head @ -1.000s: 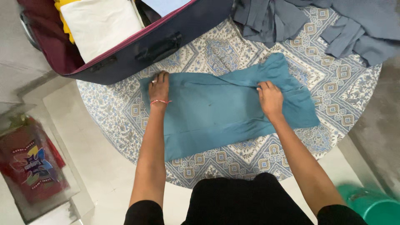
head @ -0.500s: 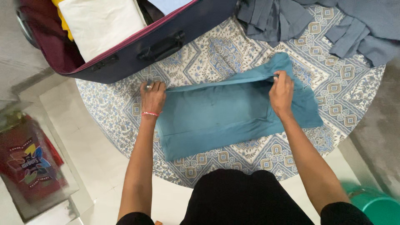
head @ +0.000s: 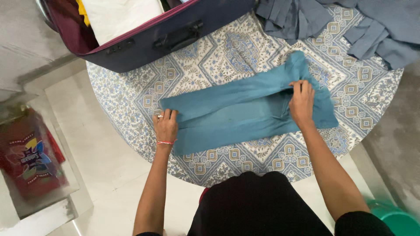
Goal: The person folds a yellow and grey checkered shirt and a blue shirt on a table before placing the checkered shirt into an open suitcase.
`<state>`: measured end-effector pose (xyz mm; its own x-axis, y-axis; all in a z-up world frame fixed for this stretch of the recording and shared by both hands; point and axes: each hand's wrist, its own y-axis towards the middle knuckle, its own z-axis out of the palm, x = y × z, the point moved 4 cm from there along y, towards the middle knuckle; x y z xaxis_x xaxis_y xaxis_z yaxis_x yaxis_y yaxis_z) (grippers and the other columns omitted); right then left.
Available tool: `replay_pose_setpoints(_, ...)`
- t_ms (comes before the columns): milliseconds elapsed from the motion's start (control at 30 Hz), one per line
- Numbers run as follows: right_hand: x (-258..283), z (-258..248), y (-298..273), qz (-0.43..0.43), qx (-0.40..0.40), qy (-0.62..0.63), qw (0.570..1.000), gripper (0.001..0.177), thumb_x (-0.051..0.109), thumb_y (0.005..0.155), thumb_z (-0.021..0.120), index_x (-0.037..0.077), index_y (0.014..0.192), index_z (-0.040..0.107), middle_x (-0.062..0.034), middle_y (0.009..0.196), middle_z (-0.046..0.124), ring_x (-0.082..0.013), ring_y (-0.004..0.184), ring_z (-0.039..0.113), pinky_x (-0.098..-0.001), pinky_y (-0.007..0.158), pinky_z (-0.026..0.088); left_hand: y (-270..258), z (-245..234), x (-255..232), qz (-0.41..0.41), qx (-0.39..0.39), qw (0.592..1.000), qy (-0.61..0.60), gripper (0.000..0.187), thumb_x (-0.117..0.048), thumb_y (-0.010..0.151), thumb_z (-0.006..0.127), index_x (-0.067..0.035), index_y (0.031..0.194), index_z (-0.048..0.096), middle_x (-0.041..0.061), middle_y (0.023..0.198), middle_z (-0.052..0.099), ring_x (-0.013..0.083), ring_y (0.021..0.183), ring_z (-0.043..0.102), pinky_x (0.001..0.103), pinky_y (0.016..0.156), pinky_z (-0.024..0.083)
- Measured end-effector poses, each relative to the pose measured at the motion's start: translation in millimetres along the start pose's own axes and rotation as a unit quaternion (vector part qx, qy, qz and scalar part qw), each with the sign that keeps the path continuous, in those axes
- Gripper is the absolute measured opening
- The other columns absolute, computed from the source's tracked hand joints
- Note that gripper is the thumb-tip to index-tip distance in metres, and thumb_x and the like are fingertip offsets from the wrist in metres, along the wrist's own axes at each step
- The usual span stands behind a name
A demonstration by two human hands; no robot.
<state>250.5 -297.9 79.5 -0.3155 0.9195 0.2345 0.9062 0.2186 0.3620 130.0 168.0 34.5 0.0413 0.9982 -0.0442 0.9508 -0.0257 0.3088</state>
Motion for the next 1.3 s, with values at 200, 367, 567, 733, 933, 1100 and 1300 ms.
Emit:
replay_pose_setpoints(200, -11, 11, -11, -0.017, 0.058, 0.003, 0.998, 0.033, -0.002, 0.082, 0.064, 0.01, 0.112, 0.068, -0.0091, 0.113, 0.062, -0.0306, 0.112, 0.055, -0.0504, 0.097, 0.035, -4, 2, 9, -0.145, 0.01, 0.985, -0.097, 0.035, -0.003, 0.067, 0.065, -0.013, 0.1, 0.07, 0.011, 0.107, 0.063, 0.0322, 0.11, 0.06, 0.052, 0.091, 0.039)
replay_pose_setpoints(367, -27, 7, -8, 0.054, 0.029, 0.079, 0.995, 0.021, -0.003, 0.092, 0.06, 0.01, 0.105, 0.07, -0.0074, 0.107, 0.067, -0.0278, 0.109, 0.062, -0.049, 0.1, 0.036, -16, 49, 39, -0.306, -0.075, 0.925, -0.214, 0.027, -0.001, 0.088, 0.056, -0.008, 0.113, 0.065, 0.012, 0.118, 0.065, 0.0349, 0.116, 0.061, 0.05, 0.1, 0.045)
replay_pose_setpoints(567, -87, 30, 21, 0.162, -0.069, 0.201, 0.964, 0.019, 0.001, 0.1, 0.052, 0.005, 0.114, 0.064, -0.0151, 0.114, 0.066, -0.032, 0.105, 0.067, -0.0446, 0.094, 0.052, -9, 95, 63, -0.416, -0.042, 0.878, -0.232, 0.047, -0.033, 0.095, 0.074, 0.004, 0.122, 0.06, 0.022, 0.11, 0.065, 0.0373, 0.103, 0.062, 0.048, 0.091, 0.048)
replay_pose_setpoints(733, -140, 79, 52, 0.175, -0.066, 0.109, 0.976, 0.021, 0.012, 0.111, 0.058, 0.001, 0.128, 0.063, -0.0231, 0.124, 0.067, -0.041, 0.114, 0.063, -0.0474, 0.097, 0.049, -1, 118, 71, -0.469, 0.068, 0.854, -0.213, 0.053, -0.039, 0.091, 0.08, 0.001, 0.122, 0.064, 0.022, 0.108, 0.068, 0.0368, 0.1, 0.066, 0.047, 0.093, 0.05)
replay_pose_setpoints(933, -163, 123, 68, 0.24, 0.018, 0.16, 0.957, 0.038, 0.029, 0.096, 0.074, 0.0, 0.119, 0.064, -0.0229, 0.118, 0.067, -0.0374, 0.104, 0.065, -0.0428, 0.092, 0.049, -16, 136, 75, -0.35, -0.141, 0.889, -0.258, 0.044, -0.017, 0.095, 0.076, 0.005, 0.126, 0.055, 0.028, 0.114, 0.064, 0.0449, 0.104, 0.062, 0.049, 0.092, 0.047)
replay_pose_setpoints(1100, -197, 112, 49, 0.317, -0.169, 0.19, 0.914, 0.028, 0.019, 0.097, 0.065, -0.003, 0.112, 0.054, -0.0201, 0.102, 0.063, -0.0332, 0.096, 0.063, -0.0424, 0.091, 0.05, -19, 132, 76, -0.429, -0.123, 0.845, -0.293, 0.033, -0.016, 0.097, 0.074, 0.003, 0.118, 0.056, 0.025, 0.115, 0.066, 0.0412, 0.106, 0.064, 0.047, 0.094, 0.048)
replay_pose_setpoints(1300, -177, 82, 75, 0.344, -0.084, 0.226, 0.907, 0.038, 0.036, 0.099, 0.077, 0.003, 0.09, 0.061, -0.0077, 0.086, 0.062, -0.0213, 0.082, 0.06, -0.0404, 0.078, 0.048, -2, 96, 62, -0.444, -0.116, 0.86, -0.225, 0.022, -0.016, 0.099, 0.073, 0.0, 0.101, 0.059, 0.019, 0.098, 0.062, 0.0317, 0.089, 0.059, 0.045, 0.083, 0.049)
